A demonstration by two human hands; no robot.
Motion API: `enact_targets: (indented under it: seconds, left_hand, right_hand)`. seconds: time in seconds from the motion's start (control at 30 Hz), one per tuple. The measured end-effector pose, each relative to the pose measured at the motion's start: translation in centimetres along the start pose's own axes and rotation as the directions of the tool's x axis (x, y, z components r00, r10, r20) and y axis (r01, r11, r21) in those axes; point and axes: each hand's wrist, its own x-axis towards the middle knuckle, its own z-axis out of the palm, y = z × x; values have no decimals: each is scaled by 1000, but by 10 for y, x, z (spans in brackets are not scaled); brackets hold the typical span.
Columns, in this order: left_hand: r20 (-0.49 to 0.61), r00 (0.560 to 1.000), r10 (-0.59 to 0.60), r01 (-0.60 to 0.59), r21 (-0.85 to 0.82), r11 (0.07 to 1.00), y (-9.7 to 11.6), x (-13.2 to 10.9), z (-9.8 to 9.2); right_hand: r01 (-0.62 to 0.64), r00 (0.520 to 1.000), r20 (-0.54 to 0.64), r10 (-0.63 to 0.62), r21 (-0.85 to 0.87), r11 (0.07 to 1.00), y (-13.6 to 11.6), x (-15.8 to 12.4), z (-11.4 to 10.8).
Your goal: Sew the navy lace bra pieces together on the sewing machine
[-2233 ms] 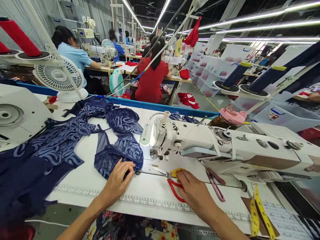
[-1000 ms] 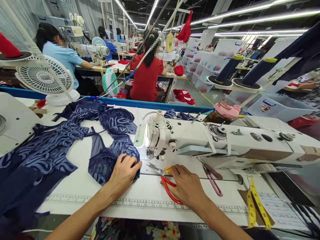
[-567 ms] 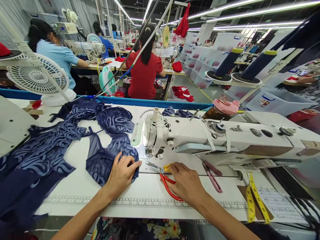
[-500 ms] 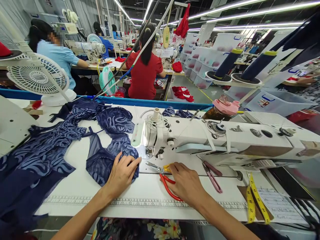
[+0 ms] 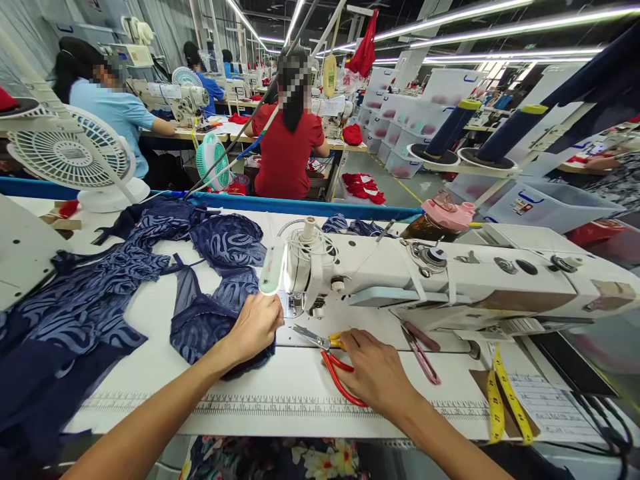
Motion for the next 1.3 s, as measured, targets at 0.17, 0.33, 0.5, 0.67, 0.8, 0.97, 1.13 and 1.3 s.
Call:
enact_targets:
  seconds: [0.17, 0.33, 0.5, 0.67, 0.8, 0.97, 1.13, 1.3]
  left_hand:
    - [54, 992, -113, 121, -200, 972, -13, 2, -5]
    - [125, 974, -189, 221, -336, 916, -20, 6, -12]
    - [162, 961, -224, 271, -388, 881, -16, 7, -13]
    - [163, 962, -221, 270, -416, 868, -16, 6, -10]
    - [150, 967, -206, 251, -421, 871, -17, 7, -9]
    - [56, 980, -193, 199, -402, 894, -4, -5, -27]
    - [-129, 992, 0, -10, -75, 997, 4, -58, -44]
    - [30, 996, 84, -86, 73, 994, -10, -101, -37]
  right_hand:
    - [-29, 999, 37, 28, 37, 999, -3, 3, 1]
    - [-59, 993, 109, 49, 92, 994, -17, 19, -9]
    - [-61, 988, 149, 49, 72, 996, -27, 31, -13]
    - [-63, 981, 187, 50, 63, 996, -31, 36, -10]
    - [-66, 967, 250, 44, 83, 994, -34, 43, -9]
    - [-167, 936, 320, 144, 46, 985, -17, 32, -17]
    - [-330, 897, 299, 327, -42, 943, 38, 2, -19]
    - [-431, 857, 281, 432, -69, 900, 73, -10, -11]
